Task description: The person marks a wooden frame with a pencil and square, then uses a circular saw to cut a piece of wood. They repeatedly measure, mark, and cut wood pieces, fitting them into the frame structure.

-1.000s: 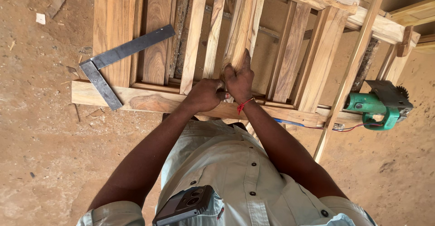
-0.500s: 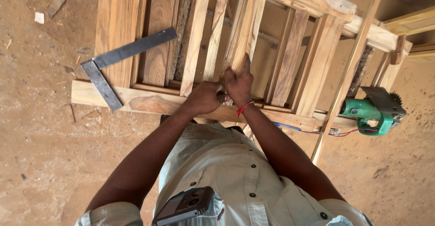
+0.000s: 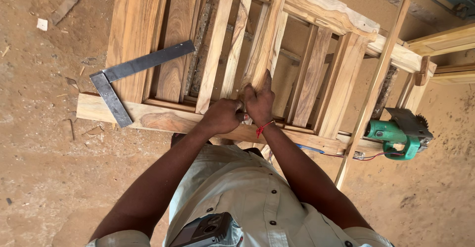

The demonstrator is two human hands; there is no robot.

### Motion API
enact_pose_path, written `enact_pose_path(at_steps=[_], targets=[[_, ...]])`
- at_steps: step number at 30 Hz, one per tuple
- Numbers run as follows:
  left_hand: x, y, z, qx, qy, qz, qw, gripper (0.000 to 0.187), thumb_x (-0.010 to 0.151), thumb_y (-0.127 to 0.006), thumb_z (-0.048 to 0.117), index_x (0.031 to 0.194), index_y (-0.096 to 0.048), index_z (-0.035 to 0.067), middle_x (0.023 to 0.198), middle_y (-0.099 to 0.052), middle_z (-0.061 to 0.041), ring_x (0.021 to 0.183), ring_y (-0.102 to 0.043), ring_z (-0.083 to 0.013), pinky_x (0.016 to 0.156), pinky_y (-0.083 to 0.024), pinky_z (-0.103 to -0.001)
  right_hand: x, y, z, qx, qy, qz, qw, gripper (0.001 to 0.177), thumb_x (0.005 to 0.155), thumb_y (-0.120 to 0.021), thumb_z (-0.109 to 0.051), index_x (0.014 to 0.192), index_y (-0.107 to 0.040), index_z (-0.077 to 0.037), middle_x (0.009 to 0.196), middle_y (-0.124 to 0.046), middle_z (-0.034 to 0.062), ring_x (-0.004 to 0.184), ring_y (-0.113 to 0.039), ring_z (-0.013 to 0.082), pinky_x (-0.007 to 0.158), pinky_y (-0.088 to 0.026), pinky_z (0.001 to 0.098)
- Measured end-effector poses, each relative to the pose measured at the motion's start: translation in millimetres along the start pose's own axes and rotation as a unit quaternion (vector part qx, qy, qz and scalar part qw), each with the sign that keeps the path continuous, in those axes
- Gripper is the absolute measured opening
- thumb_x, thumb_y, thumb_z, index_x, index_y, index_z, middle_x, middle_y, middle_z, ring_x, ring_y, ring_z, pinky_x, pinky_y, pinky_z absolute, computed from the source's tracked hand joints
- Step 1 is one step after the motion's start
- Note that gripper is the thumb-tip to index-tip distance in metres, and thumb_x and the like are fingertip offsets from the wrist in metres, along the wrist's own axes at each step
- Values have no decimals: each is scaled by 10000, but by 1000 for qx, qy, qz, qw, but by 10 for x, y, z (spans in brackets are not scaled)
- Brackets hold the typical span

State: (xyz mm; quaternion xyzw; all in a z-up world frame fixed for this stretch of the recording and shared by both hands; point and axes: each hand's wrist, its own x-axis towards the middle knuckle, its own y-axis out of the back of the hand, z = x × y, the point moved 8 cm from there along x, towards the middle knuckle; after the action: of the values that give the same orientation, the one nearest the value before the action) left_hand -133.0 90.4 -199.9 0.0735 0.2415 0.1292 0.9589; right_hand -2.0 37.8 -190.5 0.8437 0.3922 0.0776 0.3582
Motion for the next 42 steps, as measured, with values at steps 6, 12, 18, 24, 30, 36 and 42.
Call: enact_pose_path(at_steps=[6, 12, 18, 24, 30, 36, 42], targets=[[-18, 24, 26, -6, -12, 17, 1000, 392, 869, -746, 385, 980, -722, 10, 898, -734, -214, 870, -724, -376, 790, -554, -496, 12, -11, 57, -25, -57, -12, 998, 753, 963, -636, -92, 1580, -234, 67, 750, -713, 150, 586, -656, 158, 544, -543, 295], [-21, 16, 21, 3, -9, 19, 1000, 367, 896, -726, 371, 965, -718, 11, 896, -731, -221, 884, -722, -386, 804, -548, -510, 22, 14, -59, 5, 28, 3, 1000, 723, 978, -632, -77, 1577, -262, 84, 884, -733, 109, 672, -688, 135, 586, -575, 281], [-12, 27, 29, 27, -35, 36, 998, 371, 858, -756, 385, 930, -718, 23, 893, -720, -228, 892, -703, -409, 802, -543, -528, -7, 6, 93, -39, -6, 10, 999, 713, 975, -669, -99, 1561, -302, 72, 785, -707, 116, 624, -644, 151, 552, -535, 297], [-3, 18, 16, 24, -25, 33, 999, 374, 855, -749, 393, 932, -715, 29, 891, -725, -219, 892, -710, -406, 807, -546, -527, -15, 22, 8, 9, 70, 29, 997, 681, 984, -654, -73, 1555, -315, 77, 944, -749, 116, 732, -705, 144, 629, -587, 295], [-13, 23, 14, 7, -4, 20, 1000, 366, 875, -734, 386, 932, -715, 24, 885, -731, -213, 888, -719, -385, 804, -545, -522, 34, -31, 97, -11, -44, -16, 999, 731, 967, -638, -78, 1570, -254, 71, 853, -731, 134, 633, -658, 131, 548, -547, 283], [-11, 31, 39, 16, -14, 28, 999, 356, 858, -744, 375, 915, -727, 24, 892, -736, -201, 887, -720, -379, 804, -551, -511, 30, -14, 25, -11, -16, -7, 1000, 734, 976, -646, -81, 1571, -247, 76, 929, -741, 130, 657, -682, 128, 571, -570, 273], [-22, 17, 43, 23, -24, 39, 999, 334, 848, -737, 363, 921, -735, 37, 889, -738, -196, 881, -722, -376, 804, -557, -509, 11, -38, 73, 7, -30, -20, 999, 735, 983, -624, -74, 1579, -220, 74, 939, -738, 128, 698, -705, 137, 599, -586, 278]])
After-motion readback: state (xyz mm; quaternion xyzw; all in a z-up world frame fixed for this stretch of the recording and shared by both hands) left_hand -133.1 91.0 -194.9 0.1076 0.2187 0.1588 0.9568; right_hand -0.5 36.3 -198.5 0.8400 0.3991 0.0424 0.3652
